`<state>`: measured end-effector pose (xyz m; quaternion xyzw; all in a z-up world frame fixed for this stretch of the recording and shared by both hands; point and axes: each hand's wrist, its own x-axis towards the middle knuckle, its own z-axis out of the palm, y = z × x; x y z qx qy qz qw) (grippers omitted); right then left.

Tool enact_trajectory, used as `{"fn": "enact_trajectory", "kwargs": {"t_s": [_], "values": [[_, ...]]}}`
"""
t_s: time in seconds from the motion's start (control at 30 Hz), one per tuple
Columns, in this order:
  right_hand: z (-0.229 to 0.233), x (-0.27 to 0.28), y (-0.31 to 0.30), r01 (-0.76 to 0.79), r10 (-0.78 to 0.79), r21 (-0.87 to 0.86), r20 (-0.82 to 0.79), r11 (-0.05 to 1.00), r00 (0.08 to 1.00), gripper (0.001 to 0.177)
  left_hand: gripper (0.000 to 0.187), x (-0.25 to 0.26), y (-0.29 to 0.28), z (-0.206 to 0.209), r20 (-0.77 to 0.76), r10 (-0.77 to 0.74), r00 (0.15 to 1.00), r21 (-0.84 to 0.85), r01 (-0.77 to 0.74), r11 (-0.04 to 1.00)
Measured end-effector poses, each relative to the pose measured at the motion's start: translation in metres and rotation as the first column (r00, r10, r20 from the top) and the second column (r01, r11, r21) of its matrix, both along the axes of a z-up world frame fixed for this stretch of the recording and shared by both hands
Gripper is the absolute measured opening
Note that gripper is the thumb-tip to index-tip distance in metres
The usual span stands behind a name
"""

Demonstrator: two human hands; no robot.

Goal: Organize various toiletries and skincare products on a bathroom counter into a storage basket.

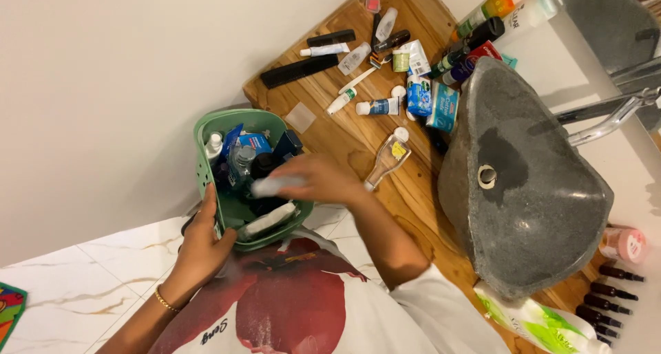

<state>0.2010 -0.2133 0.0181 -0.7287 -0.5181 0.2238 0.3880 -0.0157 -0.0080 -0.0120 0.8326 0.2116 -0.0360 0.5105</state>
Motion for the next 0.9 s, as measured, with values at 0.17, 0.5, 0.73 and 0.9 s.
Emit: {"fn": "enact_trajectory", "kwargs": {"t_s": [0.17,0.5,0.73,0.9], "values": [[-0.13,-0.047,0.079,-0.277,0.341,-0.292,0.2,0.916,0.918,0.018,0.099,-0.002,-0.003,-0.007,-0.011,0.013,1.0,-0.028,-0.013,1.0],[-0.153,-0.037,0.072,-0.28,0.357,-0.264,0.32,0.923,0.877,0.021,0.098,-0.003,-0.002,-0.011,0.01,0.018,1.0,0.018,-0.018,1.0],[-0.059,0.07,0.008,0.464,-0.472,0.095,0.26,0.881,0.842,0.032,0.1,0.0,-0.004,-0.004,-0.063,0.023,0.998,-0.004,-0.023,1.0],[-0.09,0.078,0.013,0.351,-0.291,0.018,0.602,0.936,0.743,0.052,0.098,-0.006,-0.002,-0.017,-0.029,0.034,0.999,-0.035,-0.035,0.999]]}}
